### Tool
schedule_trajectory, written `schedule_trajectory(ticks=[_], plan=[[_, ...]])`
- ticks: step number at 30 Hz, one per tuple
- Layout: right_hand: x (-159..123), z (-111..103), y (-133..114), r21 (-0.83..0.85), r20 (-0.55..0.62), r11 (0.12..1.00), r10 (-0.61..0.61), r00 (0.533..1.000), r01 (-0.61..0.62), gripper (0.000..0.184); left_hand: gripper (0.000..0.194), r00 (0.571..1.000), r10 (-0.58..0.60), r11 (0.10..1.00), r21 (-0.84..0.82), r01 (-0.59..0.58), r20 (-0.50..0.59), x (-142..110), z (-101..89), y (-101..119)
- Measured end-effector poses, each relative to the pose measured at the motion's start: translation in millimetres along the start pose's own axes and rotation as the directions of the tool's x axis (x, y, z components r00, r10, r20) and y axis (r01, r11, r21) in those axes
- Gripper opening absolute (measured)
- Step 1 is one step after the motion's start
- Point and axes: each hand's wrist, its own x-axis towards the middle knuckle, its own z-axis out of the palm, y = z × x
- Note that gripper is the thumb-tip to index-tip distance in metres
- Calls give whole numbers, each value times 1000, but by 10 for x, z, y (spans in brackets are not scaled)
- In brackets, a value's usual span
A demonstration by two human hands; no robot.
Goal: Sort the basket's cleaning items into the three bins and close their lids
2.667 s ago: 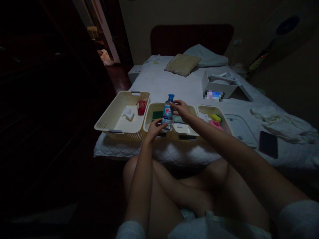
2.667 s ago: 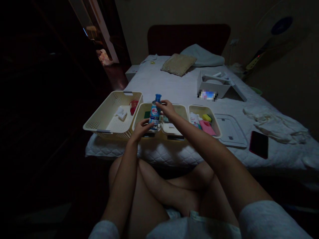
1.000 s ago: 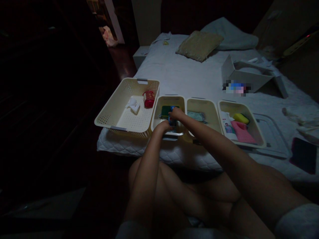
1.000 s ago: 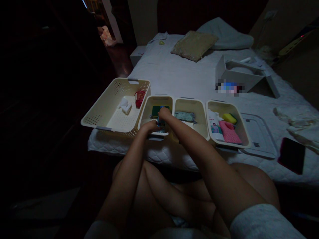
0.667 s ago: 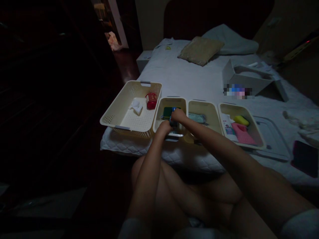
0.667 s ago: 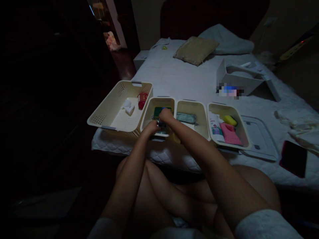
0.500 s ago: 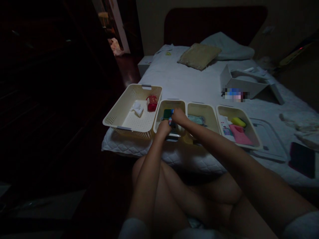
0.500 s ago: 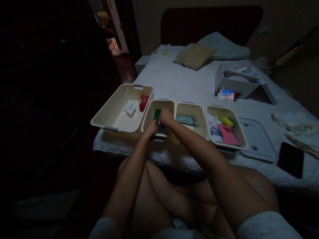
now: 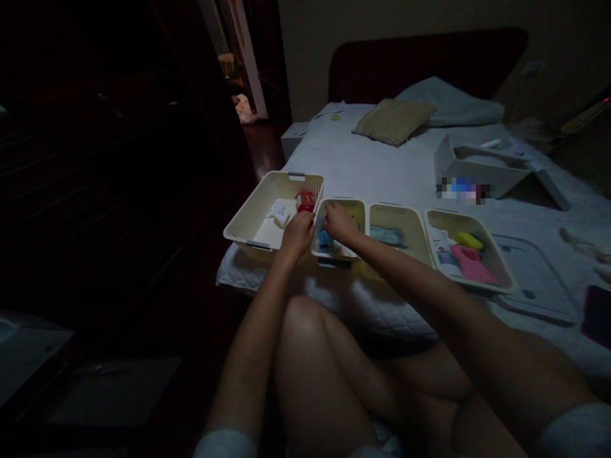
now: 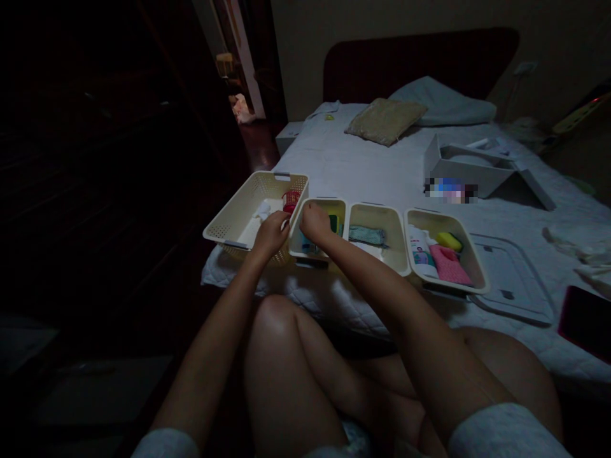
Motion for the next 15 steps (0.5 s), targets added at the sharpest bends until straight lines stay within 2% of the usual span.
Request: schedule_trajectory(ticks=[4, 8, 12, 15], plan=[[59, 45, -206, 82, 5, 993, -81, 997, 80, 30, 30, 999, -39, 980, 196, 32, 31, 19, -200, -305], [192, 167, -466, 148, -4, 976, -161, 987, 160, 28, 30, 988, -84, 927, 374, 31, 127, 2, -263, -582], [312, 332, -684, 144, 14, 974, -182, 983, 178, 27, 27, 975, -126, 888, 458, 29, 182, 10, -288, -815], [353, 466, -741, 96, 54, 981, -173, 983, 167, 27, 28, 956, -174, 883, 468, 45, 236, 59, -301, -1025]])
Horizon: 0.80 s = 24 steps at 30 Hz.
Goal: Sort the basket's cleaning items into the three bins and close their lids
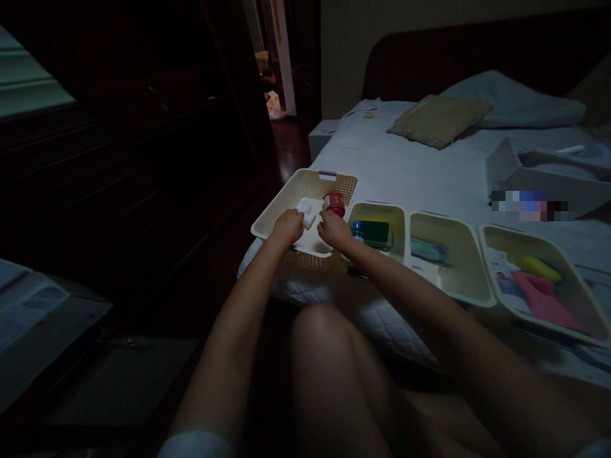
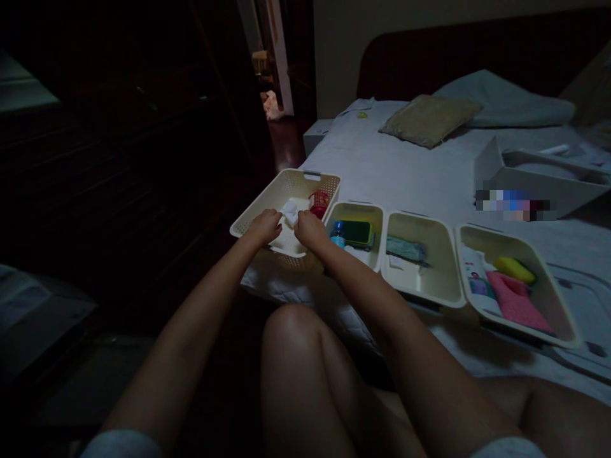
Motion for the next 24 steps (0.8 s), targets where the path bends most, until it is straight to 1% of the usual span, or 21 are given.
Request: schedule_trajectory(ticks=[2, 4, 6, 8, 11, 14, 17, 20, 24], plan=[[18, 74, 11, -62, 41, 998, 11, 999, -8, 28, 29, 999, -36, 999, -17, 36, -1, 69, 66, -128], [37, 127, 29, -121, 66, 993, 3, 998, 5, 29, 29, 995, -87, 995, -48, 85, -43, 129, 157, -228], [71, 160, 42, -159, 74, 987, -15, 997, 26, 30, 30, 989, -130, 989, -84, 124, -74, 162, 267, -283], [128, 185, 49, -182, 94, 983, -15, 995, 32, 31, 30, 989, -140, 985, -110, 135, -37, 166, 376, -297], [254, 232, 47, -206, 139, 978, 13, 990, 16, 31, 29, 994, -102, 987, -119, 106, 33, 155, 488, -289], [415, 301, 28, -211, 131, 977, 33, 991, -4, 31, 30, 997, -82, 990, -117, 83, 11, 165, 531, -299], [585, 379, -9, -175, 110, 984, 47, 993, -27, 31, 30, 995, -99, 986, -135, 101, 20, 185, 547, -330], [753, 448, -47, -137, 124, 986, 110, 986, -93, 32, 31, 993, -115, 972, -206, 118, 24, 189, 571, -359], [984, 535, -77, -66, 158, 988, 149, 976, -140, 37, 33, 988, -156, 939, -309, 150, 4, 183, 613, -388]])
